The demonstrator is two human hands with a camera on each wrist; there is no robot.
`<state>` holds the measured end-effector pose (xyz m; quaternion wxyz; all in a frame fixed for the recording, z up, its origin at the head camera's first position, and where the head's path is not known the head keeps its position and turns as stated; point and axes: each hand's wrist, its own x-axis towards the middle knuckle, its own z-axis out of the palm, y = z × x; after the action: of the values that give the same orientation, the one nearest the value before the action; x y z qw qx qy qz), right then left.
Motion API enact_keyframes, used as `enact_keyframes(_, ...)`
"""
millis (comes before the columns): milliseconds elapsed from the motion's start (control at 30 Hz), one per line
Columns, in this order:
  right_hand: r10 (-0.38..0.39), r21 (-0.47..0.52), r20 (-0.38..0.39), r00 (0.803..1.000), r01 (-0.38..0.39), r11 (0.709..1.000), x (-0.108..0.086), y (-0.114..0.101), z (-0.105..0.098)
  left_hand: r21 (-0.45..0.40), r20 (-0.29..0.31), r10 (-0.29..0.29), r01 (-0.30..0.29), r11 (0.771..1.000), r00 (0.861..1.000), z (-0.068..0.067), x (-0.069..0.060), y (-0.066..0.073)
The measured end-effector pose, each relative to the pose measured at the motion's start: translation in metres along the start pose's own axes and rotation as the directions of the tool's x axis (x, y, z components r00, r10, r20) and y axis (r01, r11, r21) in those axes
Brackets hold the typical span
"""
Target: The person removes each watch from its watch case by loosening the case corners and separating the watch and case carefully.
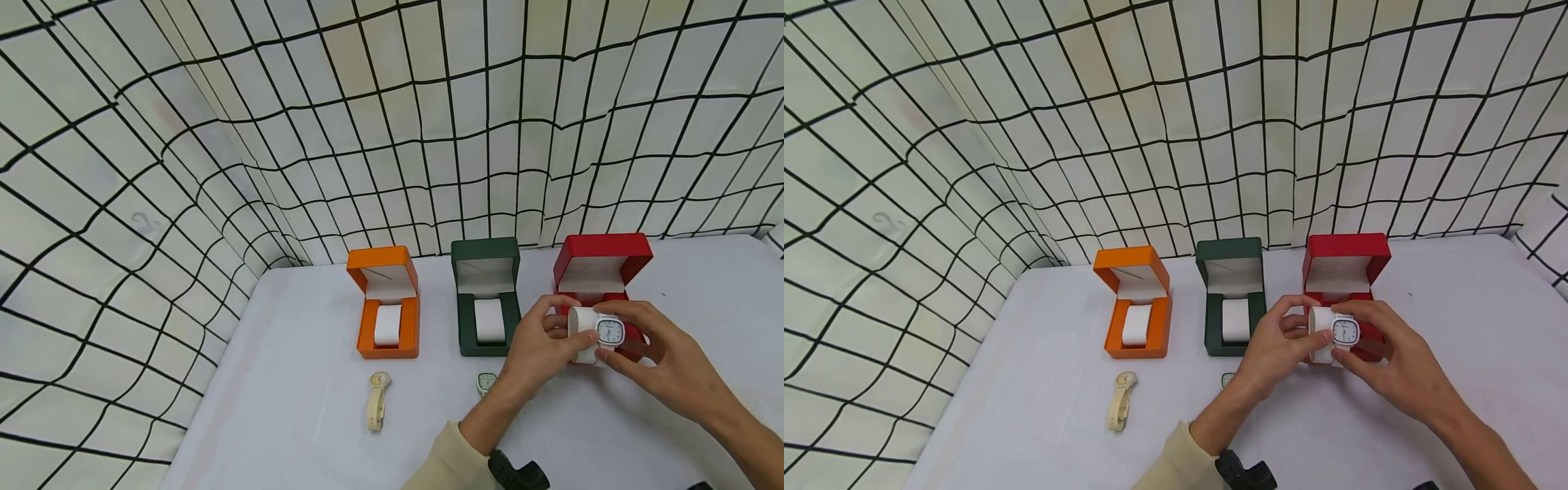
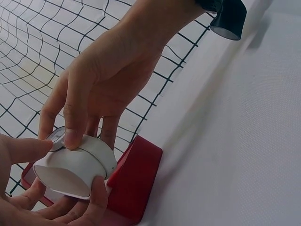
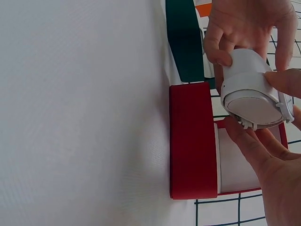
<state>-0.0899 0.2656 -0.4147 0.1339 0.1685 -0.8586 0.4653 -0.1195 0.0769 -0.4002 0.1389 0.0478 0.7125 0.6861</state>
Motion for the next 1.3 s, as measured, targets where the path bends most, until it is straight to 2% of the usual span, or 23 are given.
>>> enact_keyframes(500, 0.005, 0.008, 0.002, 1.0, -0.005, 1.0, -0.0015, 0.0015, 0.0005, -0.016, 0.029, -0.029, 0.029, 0.999, 0.999, -0.0039, 0.0015, 0.0001)
enact_keyframes(800, 0.001, 0.014, -0.006, 1.0, -0.001, 1.0, -0.0029, 0.0021, 0.0004, 0.004, 0.012, -0.01, 0.01, 1.0, 1.0, -0.0054, 0.0025, -0.0002)
enact_keyframes(1300, -0.003, 0.04, -0.034, 0.999, 0.005, 0.999, -0.0018, 0.0024, 0.002, -0.044, 0.003, 0.006, -0.006, 0.999, 1.0, -0.0061, 0.0023, -0.0002)
